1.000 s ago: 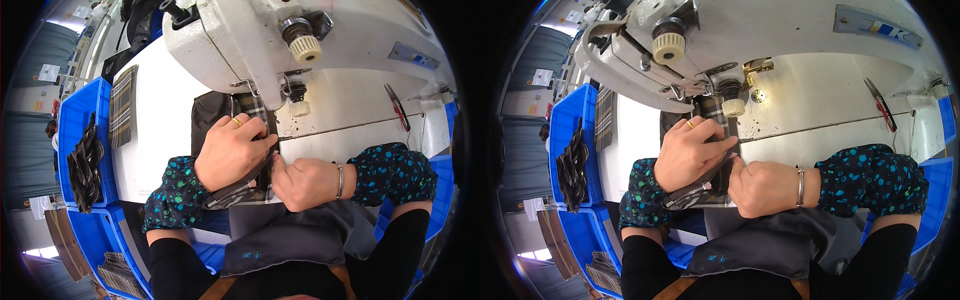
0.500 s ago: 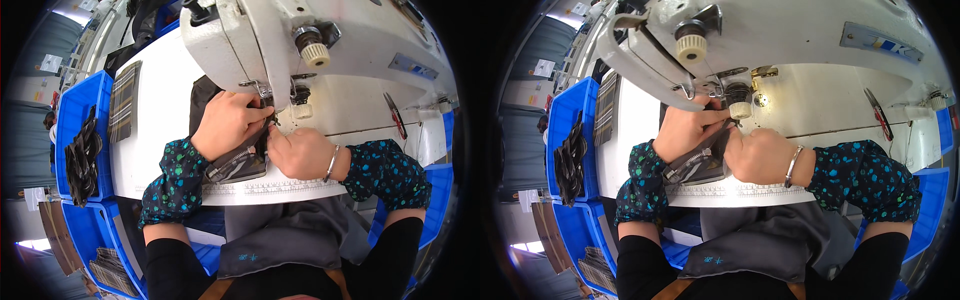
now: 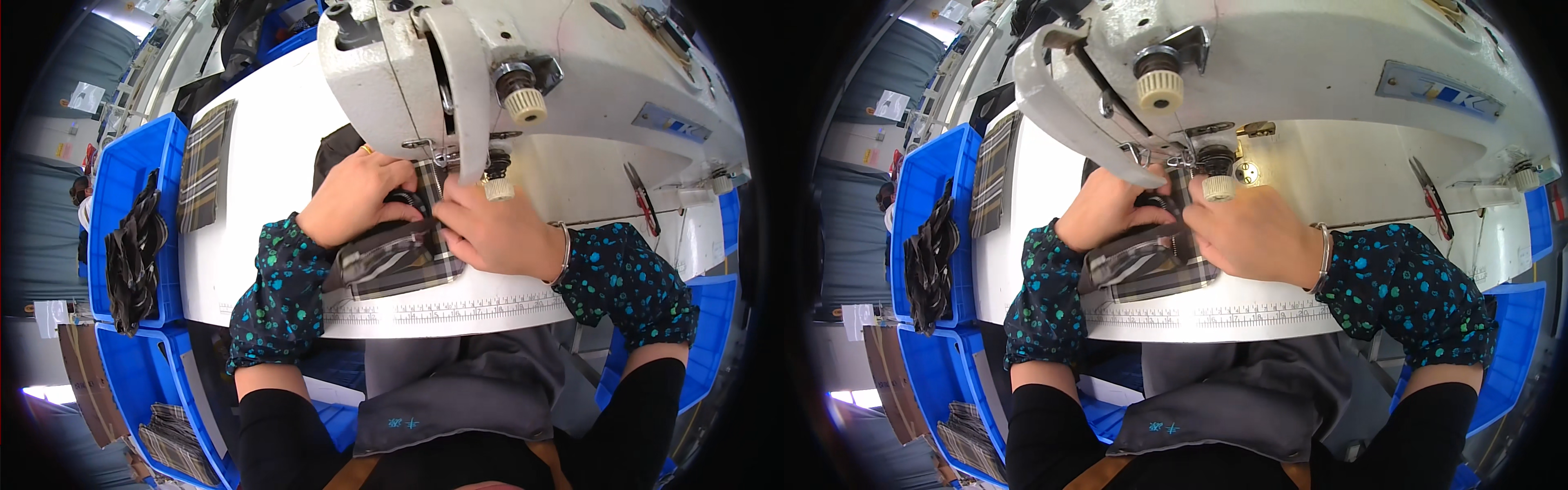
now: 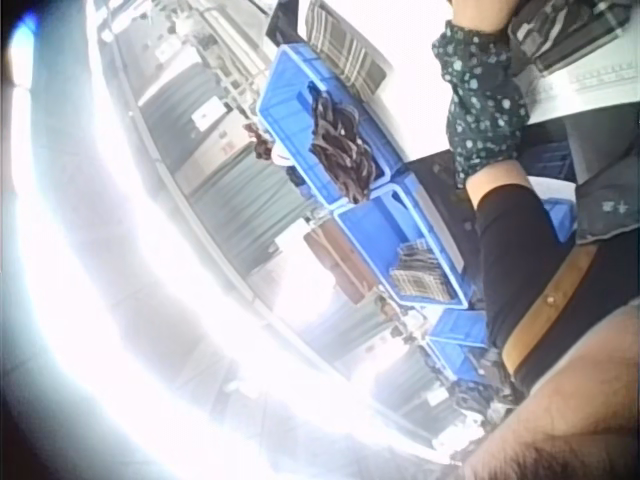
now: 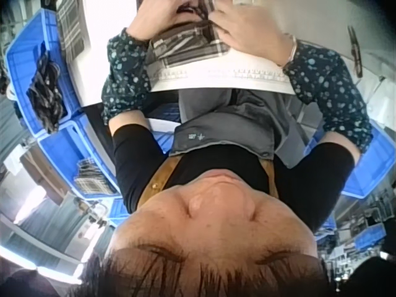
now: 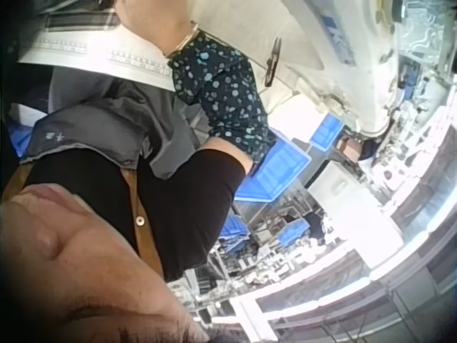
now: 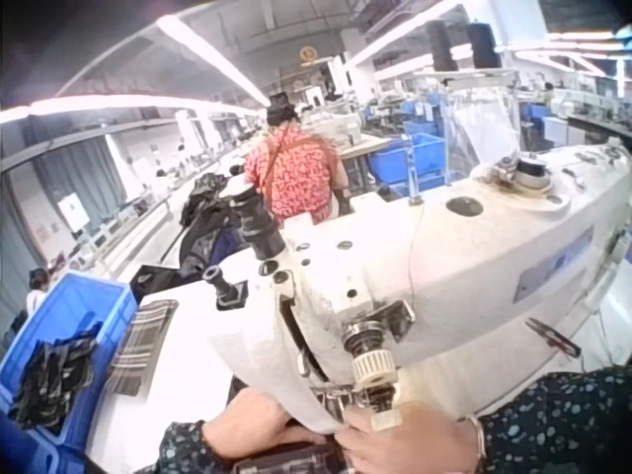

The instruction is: The person sews zippers onto small fabric pouches using an industrial sewing machine. They repeatedly pick up a pouch, align the zipper under the presser foot, stitch along the edge, and place the finished item into a blue bin. The process is repeated for multiple pouches throughout the clip.

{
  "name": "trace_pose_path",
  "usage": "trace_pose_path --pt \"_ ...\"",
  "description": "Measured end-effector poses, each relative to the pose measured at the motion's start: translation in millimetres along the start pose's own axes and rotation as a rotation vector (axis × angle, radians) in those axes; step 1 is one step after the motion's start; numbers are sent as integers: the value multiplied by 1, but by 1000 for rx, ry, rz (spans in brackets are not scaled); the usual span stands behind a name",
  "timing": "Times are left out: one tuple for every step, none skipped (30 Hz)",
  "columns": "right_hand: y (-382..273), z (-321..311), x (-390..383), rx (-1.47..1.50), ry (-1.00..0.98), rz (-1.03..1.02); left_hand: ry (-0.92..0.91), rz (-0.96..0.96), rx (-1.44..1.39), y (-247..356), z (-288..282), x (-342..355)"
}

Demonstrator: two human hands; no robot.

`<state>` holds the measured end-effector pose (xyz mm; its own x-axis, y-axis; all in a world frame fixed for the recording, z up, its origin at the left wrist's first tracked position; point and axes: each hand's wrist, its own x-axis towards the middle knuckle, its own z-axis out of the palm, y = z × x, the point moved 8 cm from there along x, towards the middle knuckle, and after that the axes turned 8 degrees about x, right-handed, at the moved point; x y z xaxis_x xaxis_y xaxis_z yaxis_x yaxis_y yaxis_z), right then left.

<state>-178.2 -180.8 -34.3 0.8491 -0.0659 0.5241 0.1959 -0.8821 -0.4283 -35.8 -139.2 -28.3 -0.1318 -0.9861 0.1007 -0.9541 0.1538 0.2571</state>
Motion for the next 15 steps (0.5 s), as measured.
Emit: trace_pose_path --pt "-4 2 -1 55 -44 -56 -35 -34 -5 -4 0 -2" --pt "-8 4 -3 110 -89 -112 77 -42 -43 -10 -8 -5" --pt "-11 6 -5 135 -118 -155 138 -67 -81 -19 -17 -7" --pt "-16 8 -7 161 -148 -200 257 -167 -146 -36 -29 -14" --pt "-20 8 -9 159 -166 -233 376 -268 -210 -56 -40 -22" --pt "-24 9 -12 155 -188 -259 446 -344 -190 -78 -53 -29" --pt "-24 8 -11 154 -179 -268 518 -422 -163 -92 -68 -36" --pt "-24 7 -10 154 -169 -278 495 -422 -50 -90 -70 -39" --pt "-22 7 -9 148 -160 -282 529 -346 133 -76 -74 -36" --pt "-25 6 -8 108 -136 -311 562 -269 314 -56 -74 -33" --pt "-28 5 -8 67 -111 -340 592 -189 494 -34 -73 -29" --pt "-30 4 -12 23 -92 -358 660 -171 514 -16 -75 -26" --pt "-33 3 -14 -30 -66 -375 661 -97 391 0 -71 -26" --pt "-37 -1 -16 -83 -41 -391 659 -23 266 15 -67 -27" --pt "-41 -5 -16 -133 -12 -414 656 47 149 30 -63 -32"
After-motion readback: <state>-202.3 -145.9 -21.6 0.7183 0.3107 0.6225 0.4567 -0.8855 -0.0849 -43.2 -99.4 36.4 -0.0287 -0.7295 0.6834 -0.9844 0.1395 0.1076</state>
